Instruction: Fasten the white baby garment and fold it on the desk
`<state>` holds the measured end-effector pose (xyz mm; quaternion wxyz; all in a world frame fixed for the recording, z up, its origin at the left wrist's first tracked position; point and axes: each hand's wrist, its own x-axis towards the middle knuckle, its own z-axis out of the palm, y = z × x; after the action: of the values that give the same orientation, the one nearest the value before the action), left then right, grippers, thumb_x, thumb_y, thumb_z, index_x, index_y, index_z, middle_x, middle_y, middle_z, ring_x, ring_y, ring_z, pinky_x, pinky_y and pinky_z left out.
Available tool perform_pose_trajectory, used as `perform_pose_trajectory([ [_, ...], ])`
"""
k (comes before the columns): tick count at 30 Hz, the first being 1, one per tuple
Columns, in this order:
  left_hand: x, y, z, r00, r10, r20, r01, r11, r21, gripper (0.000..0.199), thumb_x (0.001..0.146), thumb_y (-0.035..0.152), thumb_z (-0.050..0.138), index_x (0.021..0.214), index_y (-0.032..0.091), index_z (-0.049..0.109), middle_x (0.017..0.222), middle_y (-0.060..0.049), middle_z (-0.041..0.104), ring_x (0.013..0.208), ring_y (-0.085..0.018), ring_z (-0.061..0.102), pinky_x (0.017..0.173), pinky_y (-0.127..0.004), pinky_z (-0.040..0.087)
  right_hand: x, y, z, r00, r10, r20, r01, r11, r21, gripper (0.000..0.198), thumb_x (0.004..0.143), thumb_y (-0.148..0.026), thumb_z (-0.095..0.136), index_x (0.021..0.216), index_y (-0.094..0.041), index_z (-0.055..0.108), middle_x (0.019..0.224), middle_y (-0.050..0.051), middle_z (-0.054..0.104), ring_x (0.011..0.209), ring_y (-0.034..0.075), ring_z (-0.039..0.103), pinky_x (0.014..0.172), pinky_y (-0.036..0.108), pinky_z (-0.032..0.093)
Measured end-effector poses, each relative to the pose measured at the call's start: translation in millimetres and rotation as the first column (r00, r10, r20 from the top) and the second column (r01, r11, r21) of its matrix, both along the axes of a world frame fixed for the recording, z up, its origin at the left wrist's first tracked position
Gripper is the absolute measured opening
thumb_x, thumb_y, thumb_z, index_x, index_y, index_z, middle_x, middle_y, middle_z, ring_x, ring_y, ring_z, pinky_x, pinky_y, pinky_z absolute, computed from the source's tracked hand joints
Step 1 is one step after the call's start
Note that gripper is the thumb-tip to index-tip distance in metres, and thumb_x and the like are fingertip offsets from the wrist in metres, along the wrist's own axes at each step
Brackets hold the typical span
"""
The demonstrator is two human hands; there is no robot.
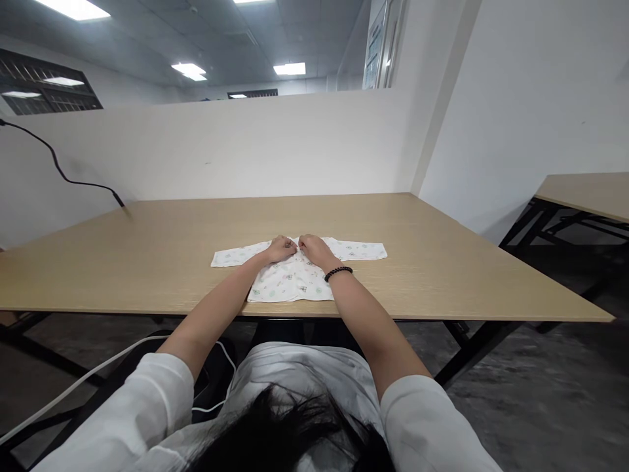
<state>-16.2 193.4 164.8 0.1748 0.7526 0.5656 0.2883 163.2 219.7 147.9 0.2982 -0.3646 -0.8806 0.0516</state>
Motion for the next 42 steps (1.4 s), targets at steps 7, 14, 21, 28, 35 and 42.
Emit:
perform_pose_trajectory([
  [7, -0.8, -0.5, -3.1, 0.999, 0.014, 0.035, -0.015, 1.000, 0.014, 0.018, 0.073, 0.026, 0.063, 0.077, 0.015, 0.076, 0.062, 0.000, 0.061, 0.070, -0.018, 0.058, 0.066, -0.025, 0.044, 1.0, 2.4, -4.7, 0.990, 0.027, -0.141, -0.041, 0.995, -0.095, 0.013, 0.086, -0.011, 0.056, 0.083, -0.017, 0.068, 0.086, 0.005, 0.070, 0.079, 0.017, 0.061, 0.072, 0.026, 0.044],
  [14, -0.2, 0.7, -3.0, 0.999, 0.017, 0.030, -0.018, 0.999, 0.037, 0.016, 0.073, 0.025, 0.065, 0.080, 0.015, 0.075, 0.072, -0.003, 0.067, 0.075, -0.018, 0.060, 0.069, -0.025, 0.045, -0.2, 2.3, -2.8, 0.989, -0.016, -0.146, -0.002, 0.992, -0.122, 0.009, 0.080, -0.010, 0.065, 0.079, -0.017, 0.070, 0.086, 0.006, 0.070, 0.080, 0.018, 0.062, 0.076, 0.028, 0.047],
  [21, -1.3, 2.2, -4.3, 0.999, 0.031, 0.010, -0.031, 0.999, 0.025, 0.017, 0.073, 0.025, 0.065, 0.083, 0.014, 0.075, 0.078, -0.004, 0.069, 0.078, -0.019, 0.060, 0.071, -0.025, 0.046, 5.6, -3.5, 3.9, 0.987, 0.017, -0.162, -0.047, 0.982, -0.181, 0.017, 0.075, -0.005, 0.062, 0.075, -0.018, 0.073, 0.084, 0.004, 0.072, 0.079, 0.017, 0.063, 0.075, 0.027, 0.048],
  [28, -2.3, 2.8, -5.4, 0.998, -0.025, 0.061, 0.022, 0.999, 0.047, 0.022, 0.074, 0.022, 0.062, 0.089, 0.018, 0.077, 0.082, -0.003, 0.071, 0.082, -0.020, 0.061, 0.076, -0.027, 0.048, 6.7, -6.8, 6.2, 0.985, 0.000, -0.171, -0.037, 0.977, -0.212, 0.029, 0.070, 0.002, 0.054, 0.073, -0.018, 0.075, 0.083, 0.004, 0.074, 0.075, 0.016, 0.064, 0.071, 0.025, 0.048],
  [35, -7.3, 1.9, -4.1, 0.995, -0.090, 0.045, 0.088, 0.995, 0.039, 0.027, 0.074, 0.023, 0.060, 0.093, 0.017, 0.078, 0.086, -0.005, 0.072, 0.088, -0.022, 0.063, 0.082, -0.030, 0.050, 2.9, -21.9, 17.8, 0.982, -0.033, -0.188, -0.021, 0.960, -0.278, 0.008, 0.077, -0.016, 0.061, 0.072, -0.018, 0.066, 0.077, 0.002, 0.068, 0.070, 0.016, 0.058, 0.065, 0.025, 0.044],
  [42, -12.7, -9.0, 3.4, 0.992, -0.128, -0.019, 0.129, 0.992, 0.011, 0.038, 0.067, 0.015, 0.060, 0.104, 0.017, 0.070, 0.116, -0.010, 0.068, 0.106, -0.026, 0.062, 0.092, -0.034, 0.049, 2.6, -36.8, 28.5, 0.999, 0.029, -0.027, -0.038, 0.889, -0.456, 0.045, 0.072, -0.048, 0.073, 0.059, -0.021, 0.039, 0.054, -0.006, 0.038, 0.051, 0.010, 0.035, 0.050, 0.025, 0.025],
])
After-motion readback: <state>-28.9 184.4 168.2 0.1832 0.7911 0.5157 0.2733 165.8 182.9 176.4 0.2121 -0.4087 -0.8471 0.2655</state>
